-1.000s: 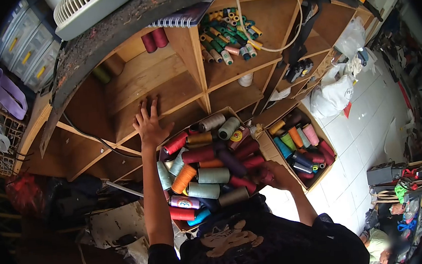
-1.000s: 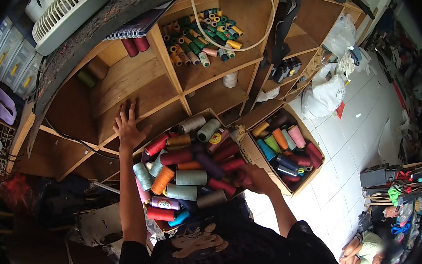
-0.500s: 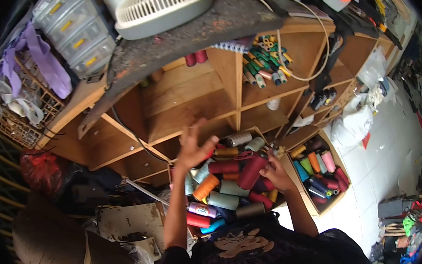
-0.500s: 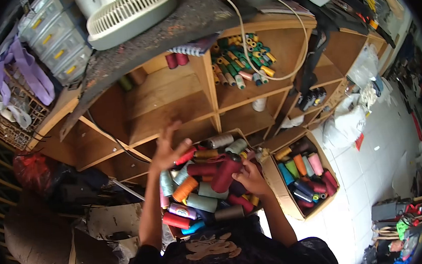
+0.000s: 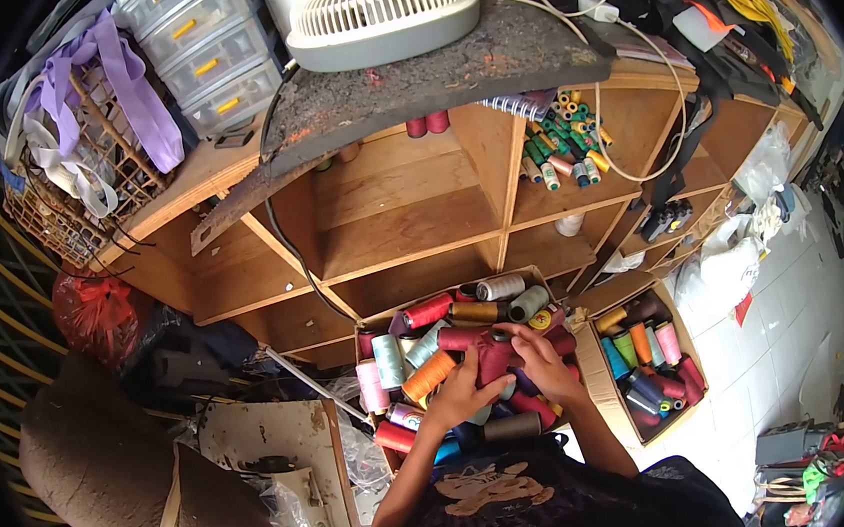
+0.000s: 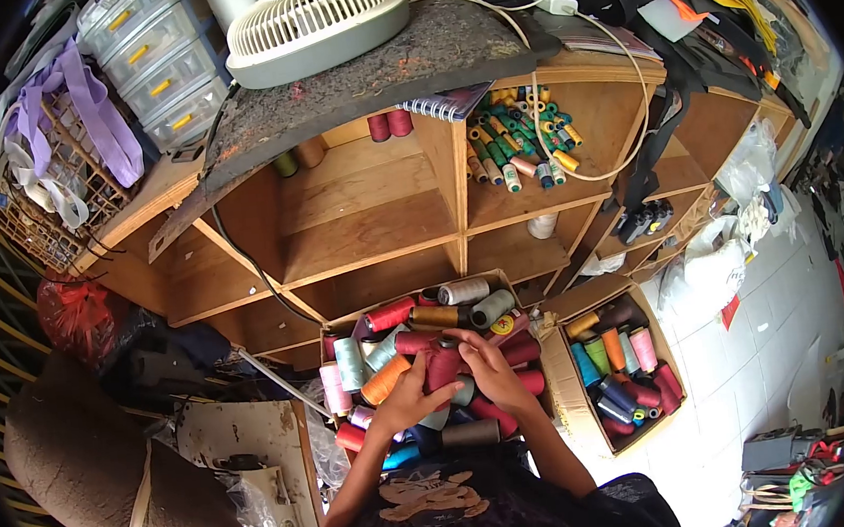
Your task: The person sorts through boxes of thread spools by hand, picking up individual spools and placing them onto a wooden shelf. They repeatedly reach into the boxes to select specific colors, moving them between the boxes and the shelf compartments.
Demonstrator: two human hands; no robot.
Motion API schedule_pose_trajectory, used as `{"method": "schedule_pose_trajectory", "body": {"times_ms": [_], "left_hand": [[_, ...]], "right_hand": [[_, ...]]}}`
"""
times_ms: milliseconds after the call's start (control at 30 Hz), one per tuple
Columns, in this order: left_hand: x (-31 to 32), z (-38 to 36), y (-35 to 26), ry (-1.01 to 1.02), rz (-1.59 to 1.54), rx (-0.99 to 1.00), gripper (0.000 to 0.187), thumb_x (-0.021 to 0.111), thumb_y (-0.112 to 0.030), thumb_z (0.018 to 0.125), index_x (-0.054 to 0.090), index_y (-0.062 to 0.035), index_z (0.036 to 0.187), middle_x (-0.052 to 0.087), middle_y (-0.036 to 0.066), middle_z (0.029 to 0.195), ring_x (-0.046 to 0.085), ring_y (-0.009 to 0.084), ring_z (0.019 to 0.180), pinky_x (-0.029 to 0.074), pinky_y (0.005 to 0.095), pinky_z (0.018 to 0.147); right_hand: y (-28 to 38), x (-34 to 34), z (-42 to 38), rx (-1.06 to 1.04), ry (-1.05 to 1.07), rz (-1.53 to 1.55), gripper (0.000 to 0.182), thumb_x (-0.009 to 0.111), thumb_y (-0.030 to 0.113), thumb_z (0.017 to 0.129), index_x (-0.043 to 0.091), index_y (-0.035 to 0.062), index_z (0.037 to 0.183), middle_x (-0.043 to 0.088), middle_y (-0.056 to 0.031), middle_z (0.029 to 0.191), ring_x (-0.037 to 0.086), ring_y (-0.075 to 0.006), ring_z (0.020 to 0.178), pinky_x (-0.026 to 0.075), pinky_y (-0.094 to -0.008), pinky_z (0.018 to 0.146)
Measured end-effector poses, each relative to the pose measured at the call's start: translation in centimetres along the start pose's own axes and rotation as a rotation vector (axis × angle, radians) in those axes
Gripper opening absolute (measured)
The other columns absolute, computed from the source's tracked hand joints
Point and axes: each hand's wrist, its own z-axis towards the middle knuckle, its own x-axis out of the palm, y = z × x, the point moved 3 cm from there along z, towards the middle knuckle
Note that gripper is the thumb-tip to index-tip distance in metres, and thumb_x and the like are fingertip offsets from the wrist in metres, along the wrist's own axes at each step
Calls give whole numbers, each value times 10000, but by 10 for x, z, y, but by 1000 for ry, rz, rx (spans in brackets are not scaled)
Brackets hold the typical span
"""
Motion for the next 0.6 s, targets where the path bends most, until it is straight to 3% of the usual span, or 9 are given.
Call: {"method": "schedule_pose_trajectory", "body": {"times_ms": [133, 167, 200, 300, 367, 400, 467, 600], "left_hand": [[14, -2, 7, -274, 137, 141, 660, 749, -266, 810, 429, 81, 1272, 637, 281, 988, 663, 384, 935, 524, 408, 777], [16, -3, 5, -304, 132, 184, 649, 749, -255, 805, 436, 78, 1267, 631, 296, 1005, 652, 403, 958, 523, 419, 780], [16, -4, 4, -335, 126, 226, 639, 748, -244, 800, 443, 75, 1262, 626, 310, 1022, 641, 421, 981, 522, 429, 783], [14, -7, 10, -245, -239, 144, 593, 744, -203, 821, 458, 55, 1272, 633, 194, 1042, 643, 260, 923, 520, 349, 786], [13, -7, 16, -198, -440, 136, 543, 738, -181, 841, 477, 27, 1269, 621, 75, 1014, 587, 100, 871, 506, 270, 762], [11, -7, 14, -180, -426, 105, 560, 742, -192, 836, 471, 28, 1274, 624, 98, 1026, 601, 125, 884, 510, 286, 765], [6, -10, 7, -144, -399, 40, 595, 750, -212, 827, 459, 31, 1285, 630, 144, 1050, 629, 174, 909, 518, 318, 770], [0, -13, -14, -425, 143, 275, 623, 794, -255, 754, 517, 62, 1213, 606, 224, 1046, 632, 322, 933, 515, 398, 787]], "right_hand": [[3, 21, -3, -119, -89, -242, 394, 564, 138, 951, 467, 14, 1312, 560, -126, 1237, 519, -198, 1160, 392, -304, 990], [9, 23, -2, -291, -82, -459, 486, 608, 89, 919, 421, 54, 1366, 508, -75, 1253, 481, -116, 1115, 392, -262, 943], [11, 23, -2, -289, -36, -431, 503, 618, 86, 912, 415, 52, 1371, 497, -74, 1269, 474, -124, 1129, 387, -264, 951], [27, 26, -5, -254, 112, -377, 549, 641, 61, 890, 400, 46, 1383, 449, -72, 1339, 448, -151, 1205, 366, -282, 997], [17, 22, -6, -147, 187, -80, 540, 625, 60, 901, 393, 46, 1388, 434, -77, 1363, 447, -157, 1228, 368, -289, 1011], [18, 24, -7, -91, 225, 67, 535, 617, 59, 906, 390, 46, 1391, 426, -80, 1375, 447, -160, 1240, 369, -293, 1018], [28, 25, -7, -156, 145, 25, 474, 590, 54, 925, 416, 39, 1366, 475, -89, 1333, 473, -155, 1222, 384, -293, 1016], [34, 29, 10, -246, -14, -1, 324, 535, 64, 966, 481, 11, 1281, 589, -92, 1172, 557, -135, 1106, 430, -277, 963]]}}
